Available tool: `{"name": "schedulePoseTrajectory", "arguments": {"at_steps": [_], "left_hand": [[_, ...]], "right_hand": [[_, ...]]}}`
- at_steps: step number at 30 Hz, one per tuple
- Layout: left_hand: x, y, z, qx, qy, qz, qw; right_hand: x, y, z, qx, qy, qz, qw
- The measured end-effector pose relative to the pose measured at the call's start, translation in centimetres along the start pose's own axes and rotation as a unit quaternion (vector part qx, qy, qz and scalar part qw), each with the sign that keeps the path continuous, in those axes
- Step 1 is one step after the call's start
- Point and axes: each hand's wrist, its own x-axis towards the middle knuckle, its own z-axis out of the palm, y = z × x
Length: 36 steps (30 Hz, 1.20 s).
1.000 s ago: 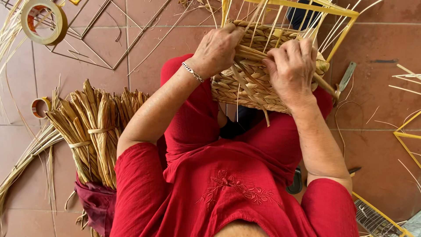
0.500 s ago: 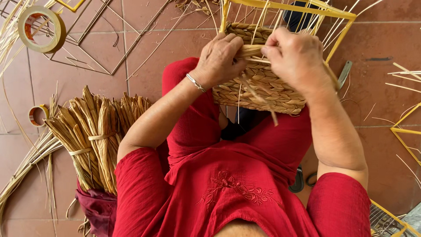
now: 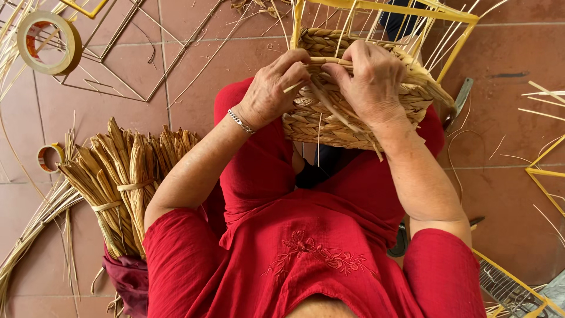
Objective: The person weaves a basket using dried palm leaves, interlacing them through a yellow metal frame. They use scissors to trim excess material and continue weaving the sides of the basket.
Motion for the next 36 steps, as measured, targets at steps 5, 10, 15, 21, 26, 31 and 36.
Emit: {"name": "schedulePoseTrajectory", "arguments": {"at_steps": [5, 10, 15, 21, 26, 31, 36], "left_hand": [[0.8, -1.5, 0.3, -0.055, -0.006, -0.056, 0.997], [3.3, -3.0, 2.5, -0.021, -0.010, -0.107, 0.994], [3.5, -2.6, 3.6, 0.000, -0.046, -0.187, 0.981], [3.3, -2.7, 5.2, 0.178, -0.135, -0.058, 0.973], [4.6, -3.8, 5.3, -0.023, -0.125, -0.086, 0.988], [4.2, -3.5, 2.3, -0.163, -0.152, -0.022, 0.974], [4.7, -1.8, 1.0, -0.133, -0.275, -0.149, 0.940]], "right_hand": [[-1.6, -0.9, 0.9, 0.023, -0.041, 0.035, 0.998], [-3.1, -2.3, -0.8, 0.112, -0.083, 0.104, 0.985], [-1.5, -3.1, -3.3, -0.056, 0.054, 0.004, 0.997], [-2.4, -4.0, -5.6, 0.110, -0.160, 0.020, 0.981], [-1.8, -1.8, -5.9, 0.154, -0.197, 0.067, 0.966], [0.2, -0.5, -5.2, -0.022, -0.019, -0.082, 0.996], [2.1, -0.3, -4.4, -0.149, -0.009, -0.155, 0.977]]}}
